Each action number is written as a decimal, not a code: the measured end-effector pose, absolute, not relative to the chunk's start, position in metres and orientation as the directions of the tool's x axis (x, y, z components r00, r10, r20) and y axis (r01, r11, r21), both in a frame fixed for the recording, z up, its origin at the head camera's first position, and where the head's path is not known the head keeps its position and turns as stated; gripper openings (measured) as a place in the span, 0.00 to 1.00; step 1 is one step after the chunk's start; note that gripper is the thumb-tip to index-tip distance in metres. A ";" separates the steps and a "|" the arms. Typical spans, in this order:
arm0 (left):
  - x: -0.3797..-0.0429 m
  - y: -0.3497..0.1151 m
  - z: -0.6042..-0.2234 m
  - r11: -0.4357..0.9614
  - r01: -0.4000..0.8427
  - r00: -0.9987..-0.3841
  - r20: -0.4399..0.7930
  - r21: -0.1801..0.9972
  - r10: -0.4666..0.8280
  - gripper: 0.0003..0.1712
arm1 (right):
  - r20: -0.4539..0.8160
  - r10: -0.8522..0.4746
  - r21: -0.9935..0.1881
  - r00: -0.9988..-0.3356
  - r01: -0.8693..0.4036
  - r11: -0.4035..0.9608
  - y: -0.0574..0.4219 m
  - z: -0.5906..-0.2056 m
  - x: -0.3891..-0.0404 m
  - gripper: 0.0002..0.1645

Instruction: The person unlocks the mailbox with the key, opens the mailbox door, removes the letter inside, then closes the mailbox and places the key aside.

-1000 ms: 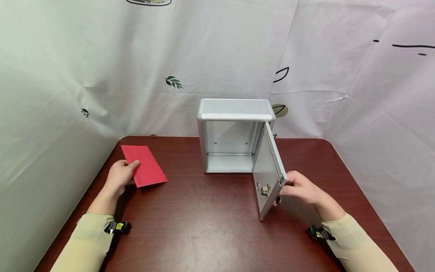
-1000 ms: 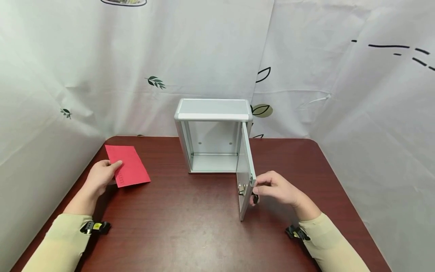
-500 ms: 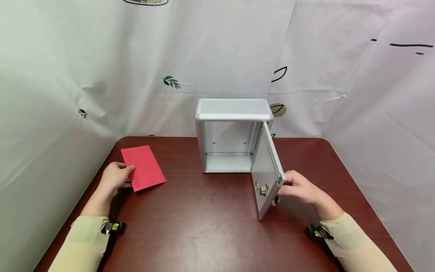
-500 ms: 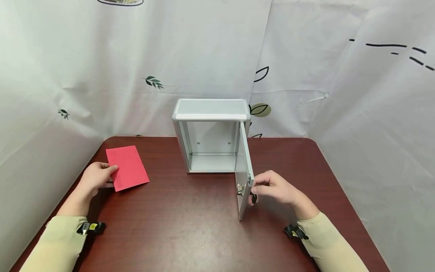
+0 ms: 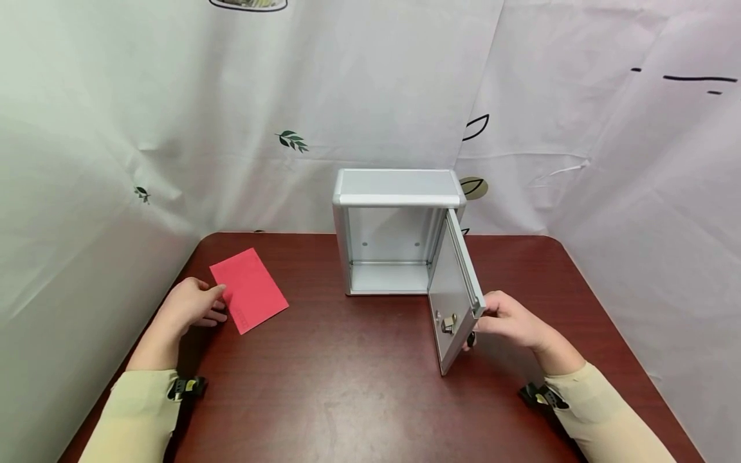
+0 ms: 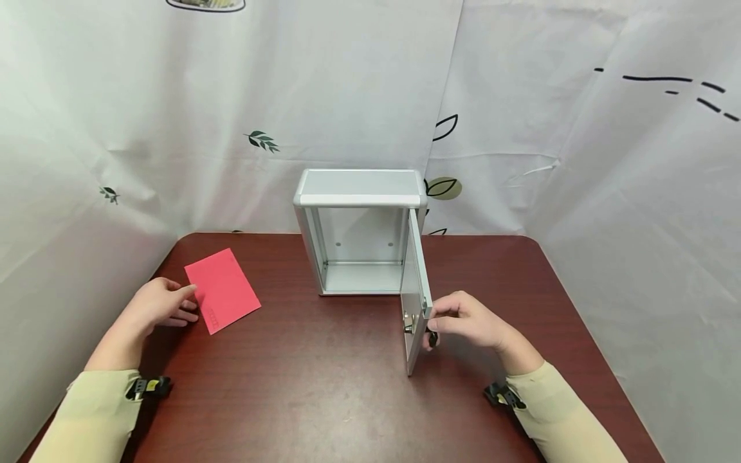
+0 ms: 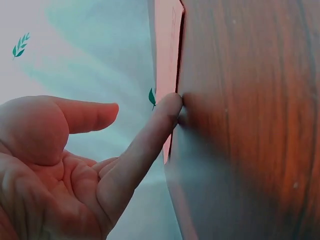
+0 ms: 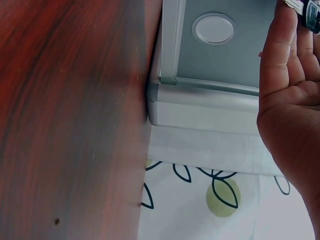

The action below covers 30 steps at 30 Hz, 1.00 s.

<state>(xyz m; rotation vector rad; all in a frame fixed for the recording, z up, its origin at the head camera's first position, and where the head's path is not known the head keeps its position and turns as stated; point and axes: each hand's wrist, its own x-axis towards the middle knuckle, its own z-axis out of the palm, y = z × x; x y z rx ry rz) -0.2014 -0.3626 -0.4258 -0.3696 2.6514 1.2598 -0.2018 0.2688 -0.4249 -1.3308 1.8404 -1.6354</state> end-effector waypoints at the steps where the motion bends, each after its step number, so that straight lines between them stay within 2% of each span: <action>1: -0.201 -0.363 -0.426 0.613 -0.301 -0.952 -0.270 0.731 -0.145 0.38 | 0.318 -0.804 -0.906 -0.503 -0.411 -0.102 0.269 -0.425 -0.202 0.24; 8: -0.200 -0.364 -0.423 0.637 -0.290 -0.955 -0.264 0.714 -0.139 0.34 | 0.313 -0.803 -0.906 -0.507 -0.414 -0.092 0.268 -0.424 -0.201 0.23; 13: -0.199 -0.361 -0.420 0.649 -0.245 -0.968 -0.215 0.720 -0.127 0.30 | 0.321 -0.804 -0.903 -0.501 -0.418 -0.100 0.268 -0.424 -0.201 0.23; 19: -0.200 -0.352 -0.419 0.648 -0.193 -0.981 -0.154 0.737 -0.117 0.38 | 0.331 -0.809 -0.900 -0.487 -0.420 -0.115 0.267 -0.423 -0.202 0.24; 24: -0.203 -0.343 -0.417 0.703 -0.152 -0.988 -0.094 0.695 -0.121 0.43 | 0.326 -0.808 -0.899 -0.491 -0.427 -0.103 0.267 -0.423 -0.202 0.24; 30: -0.206 -0.331 -0.416 0.751 -0.081 -0.996 -0.019 0.655 -0.090 0.40 | 0.327 -0.805 -0.899 -0.494 -0.425 -0.105 0.268 -0.425 -0.202 0.24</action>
